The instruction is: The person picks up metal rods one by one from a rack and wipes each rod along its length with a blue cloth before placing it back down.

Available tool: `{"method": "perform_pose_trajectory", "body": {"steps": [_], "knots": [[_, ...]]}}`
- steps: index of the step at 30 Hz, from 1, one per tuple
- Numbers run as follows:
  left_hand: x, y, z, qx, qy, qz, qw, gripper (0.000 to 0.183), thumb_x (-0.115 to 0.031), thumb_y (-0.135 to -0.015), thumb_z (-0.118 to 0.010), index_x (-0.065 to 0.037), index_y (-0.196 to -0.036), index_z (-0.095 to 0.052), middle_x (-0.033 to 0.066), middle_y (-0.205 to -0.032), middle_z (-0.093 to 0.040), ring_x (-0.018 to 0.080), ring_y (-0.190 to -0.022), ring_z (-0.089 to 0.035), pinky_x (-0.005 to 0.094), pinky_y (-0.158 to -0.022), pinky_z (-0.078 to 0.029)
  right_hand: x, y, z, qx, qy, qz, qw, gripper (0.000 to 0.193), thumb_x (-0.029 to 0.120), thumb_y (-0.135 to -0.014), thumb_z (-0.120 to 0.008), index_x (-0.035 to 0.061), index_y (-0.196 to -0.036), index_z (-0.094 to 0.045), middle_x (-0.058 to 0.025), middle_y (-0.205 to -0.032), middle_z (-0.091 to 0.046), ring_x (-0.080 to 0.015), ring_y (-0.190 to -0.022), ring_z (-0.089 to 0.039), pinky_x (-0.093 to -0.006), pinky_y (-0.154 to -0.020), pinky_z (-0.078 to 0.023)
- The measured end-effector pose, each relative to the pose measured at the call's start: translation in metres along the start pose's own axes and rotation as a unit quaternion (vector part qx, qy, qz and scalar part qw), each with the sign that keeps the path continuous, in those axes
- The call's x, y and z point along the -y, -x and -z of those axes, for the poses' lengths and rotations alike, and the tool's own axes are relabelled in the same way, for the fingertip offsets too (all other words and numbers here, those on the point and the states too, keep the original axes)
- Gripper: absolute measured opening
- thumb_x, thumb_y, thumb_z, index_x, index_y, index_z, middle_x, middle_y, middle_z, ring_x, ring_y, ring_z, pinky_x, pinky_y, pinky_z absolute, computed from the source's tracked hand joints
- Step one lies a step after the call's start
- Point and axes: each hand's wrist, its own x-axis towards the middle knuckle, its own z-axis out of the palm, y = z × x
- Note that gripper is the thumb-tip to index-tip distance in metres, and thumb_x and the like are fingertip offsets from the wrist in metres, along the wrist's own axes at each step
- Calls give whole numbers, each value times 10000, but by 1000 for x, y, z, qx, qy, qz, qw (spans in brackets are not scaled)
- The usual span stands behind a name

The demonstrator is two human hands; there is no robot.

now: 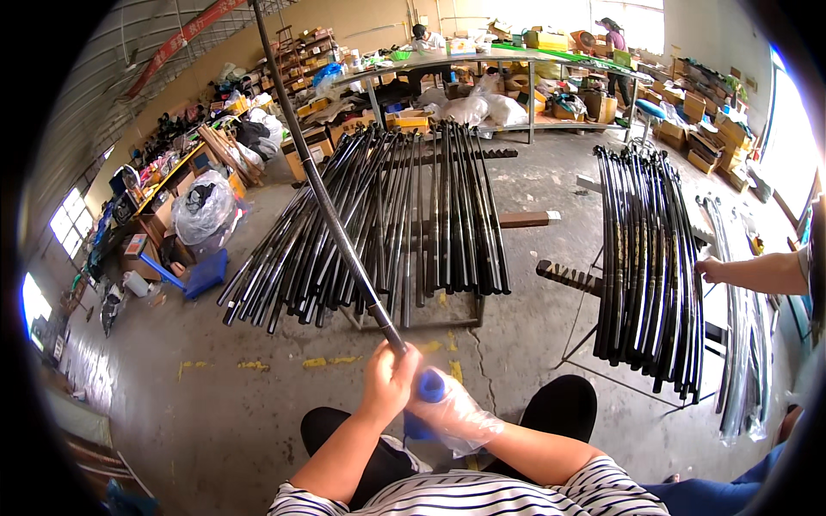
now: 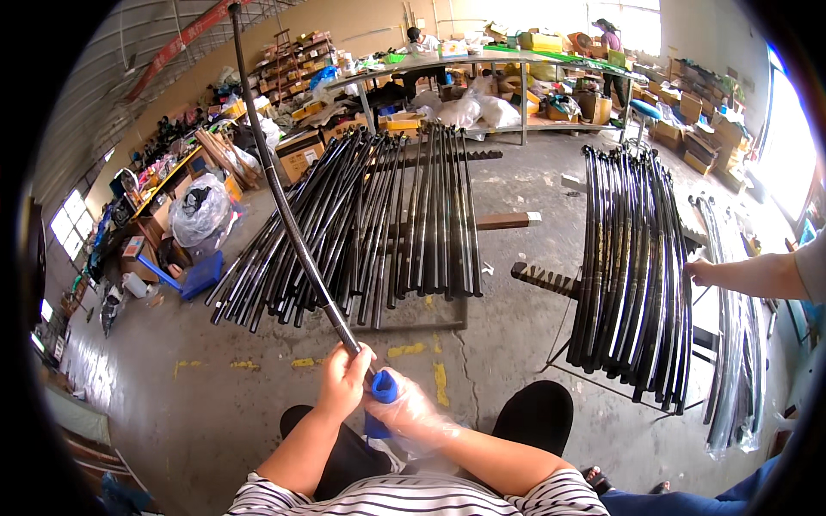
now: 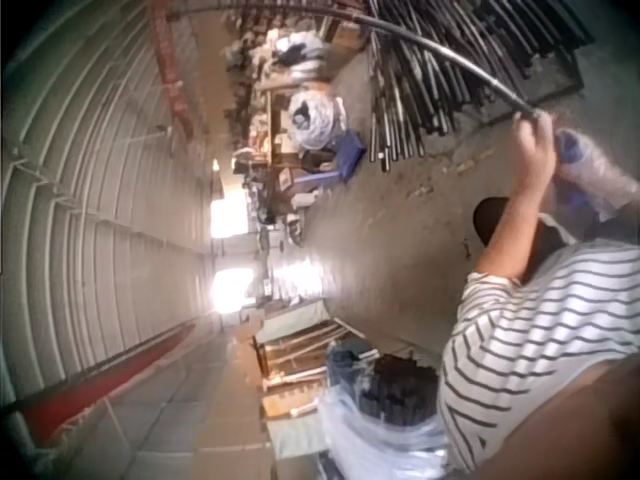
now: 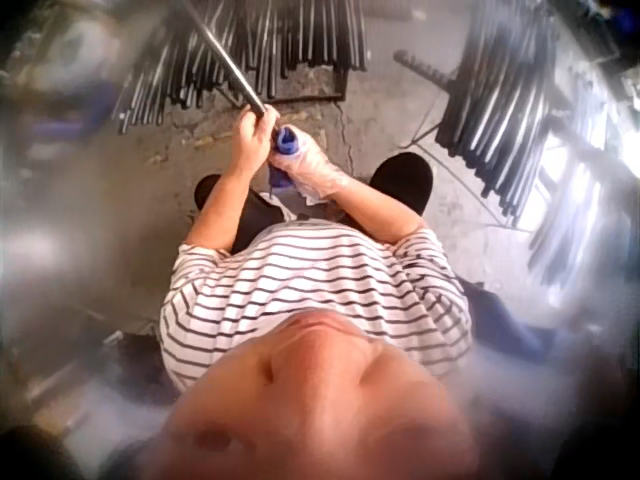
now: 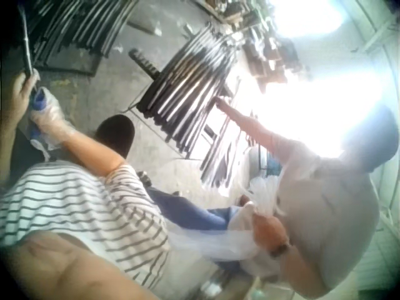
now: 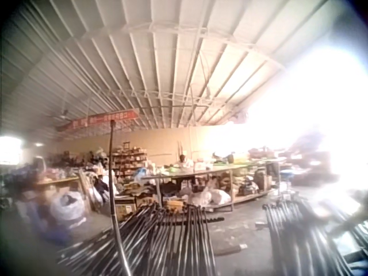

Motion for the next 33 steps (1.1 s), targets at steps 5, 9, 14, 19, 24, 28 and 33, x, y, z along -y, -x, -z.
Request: {"method": "perform_pose_trajectory", "body": {"steps": [5, 9, 14, 19, 24, 28, 33], "knots": [[11, -60, -10, -81, -168, -52, 981, 219, -163, -871, -521, -4, -729, -472, 105, -659, -538, 217, -571, -527, 304, -552, -436, -3, -22, 56, 66, 354, -4, 933, 262, 247, -722, -662, 80, -893, -556, -90, -778, -600, -193, -720, -575, -338, -684, -467], [32, -114, -17, -53, -230, -23, 971, 256, -167, -827, -546, 34, -690, -466, 192, -544, -533, 325, -517, -569, 410, -487, -444, -85, -50, 135, -56, 134, -92, 985, 251, 253, -713, -658, 84, -878, -575, -96, -796, -623, -226, -721, -600, -343, -690, -476], [44, -165, -64, 27, -284, 17, 958, 310, -225, -836, -534, 47, -698, -472, 233, -634, -562, 355, -596, -585, 413, -554, -469, -98, -77, 154, -97, 258, -88, 957, 265, 257, -704, -651, 86, -892, -574, -117, -794, -636, -252, -725, -615, -345, -684, -483], [75, -214, -113, 96, -308, 44, 945, 385, -270, -822, -493, 93, -706, -549, 306, -702, -569, 412, -723, -597, 452, -693, -479, -64, -80, 148, -86, 322, -156, 930, 244, 256, -715, -596, 92, -894, -570, -142, -812, -638, -324, -779, -619, -373, -714, -488], [101, -237, -130, 134, -325, 36, 935, 374, -251, -795, -482, 97, -684, -563, 327, -720, -566, 413, -732, -599, 449, -701, -483, -77, -86, 157, -91, 349, -140, 922, 250, 252, -723, -570, 87, -909, -575, -172, -845, -631, -360, -835, -601, -392, -731, -484], [109, -239, -134, 143, -336, 51, 929, 351, -234, -784, -483, 81, -656, -572, 309, -719, -576, 410, -720, -601, 441, -689, -491, -72, -85, 155, -91, 340, -126, 927, 246, 251, -731, -563, 80, -906, -580, -182, -847, -628, -362, -840, -601, -393, -737, -483], [110, -238, -135, 211, -411, -21, 886, 299, -200, -767, -510, 49, -628, -602, 282, -788, -606, 412, -722, -605, 436, -653, -508, -73, -86, 154, -104, 325, -128, 931, 243, 255, -738, -560, 68, -892, -580, -178, -819, -631, -344, -815, -617, -383, -725, -488]]}}
